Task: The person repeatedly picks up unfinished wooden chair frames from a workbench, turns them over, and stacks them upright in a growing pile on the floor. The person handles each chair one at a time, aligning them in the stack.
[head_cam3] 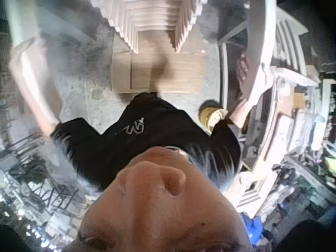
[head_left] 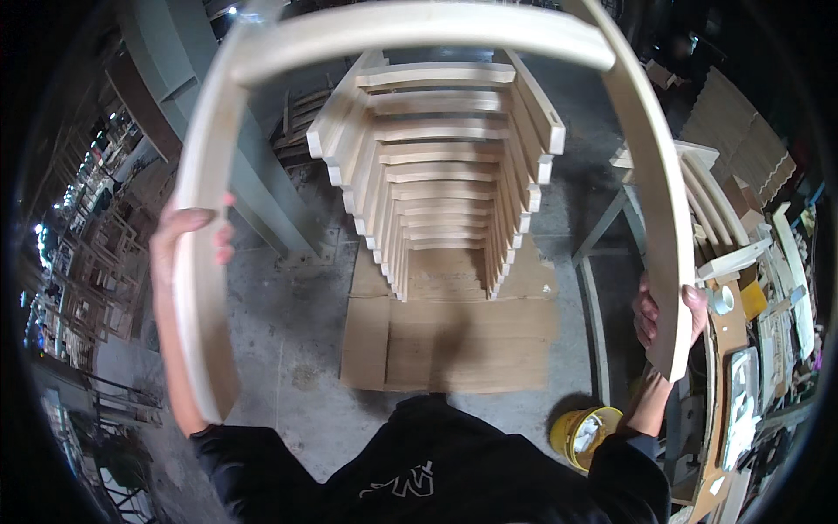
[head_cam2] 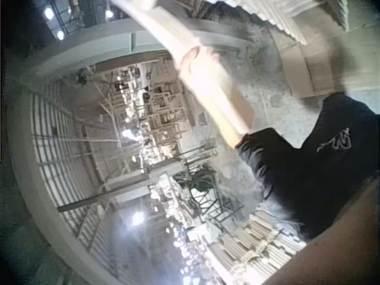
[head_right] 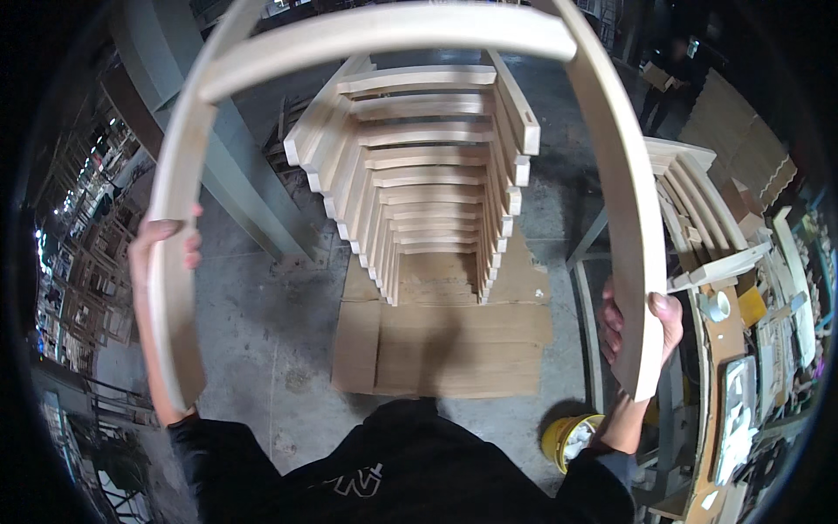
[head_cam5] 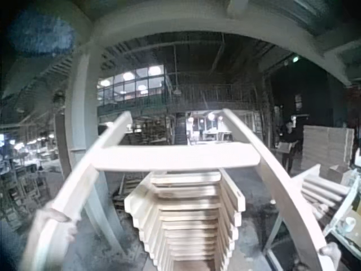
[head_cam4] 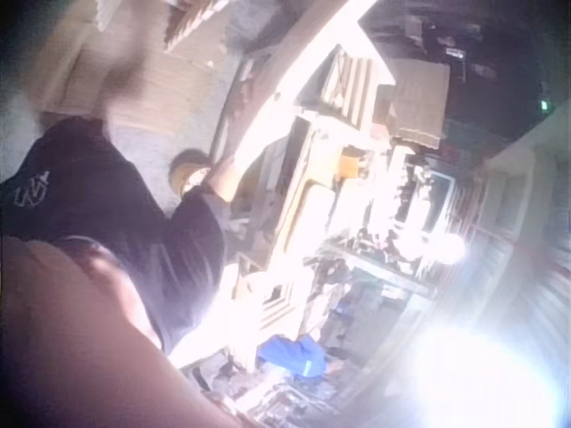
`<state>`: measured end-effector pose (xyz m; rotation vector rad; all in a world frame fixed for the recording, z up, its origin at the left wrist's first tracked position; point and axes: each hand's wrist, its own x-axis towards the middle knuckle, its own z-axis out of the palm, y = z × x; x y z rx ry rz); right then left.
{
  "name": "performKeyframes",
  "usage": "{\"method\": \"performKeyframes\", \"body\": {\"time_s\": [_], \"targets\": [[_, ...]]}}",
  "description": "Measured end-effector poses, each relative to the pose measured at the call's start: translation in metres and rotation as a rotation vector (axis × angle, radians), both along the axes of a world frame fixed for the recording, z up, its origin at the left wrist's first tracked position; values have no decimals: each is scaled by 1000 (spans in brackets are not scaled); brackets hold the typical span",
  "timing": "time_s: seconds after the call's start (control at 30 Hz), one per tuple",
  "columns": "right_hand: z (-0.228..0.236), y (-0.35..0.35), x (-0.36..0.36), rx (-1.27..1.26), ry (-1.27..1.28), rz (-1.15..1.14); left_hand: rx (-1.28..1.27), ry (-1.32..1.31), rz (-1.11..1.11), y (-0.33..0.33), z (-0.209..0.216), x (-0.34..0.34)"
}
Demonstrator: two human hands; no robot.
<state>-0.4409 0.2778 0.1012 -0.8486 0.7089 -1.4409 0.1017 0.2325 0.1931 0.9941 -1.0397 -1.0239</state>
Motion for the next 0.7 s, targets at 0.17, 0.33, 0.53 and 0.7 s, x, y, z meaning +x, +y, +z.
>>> {"method": "performKeyframes", "body": {"time_s": [0.17, 0.33, 0.53, 0.7], "targets": [[-21, -73, 28, 287, 31, -9, 204, -102, -35, -100, -32, 17], [-21, -106, 33, 406, -31, -111, 363, -41, -81, -162, -61, 26], [-14, -151, 33, 330, 29, -38, 454, 113, -131, -208, -64, 34], [-24, -143, 29, 266, 305, -180, 226, -3, -34, -172, -75, 19]]}}
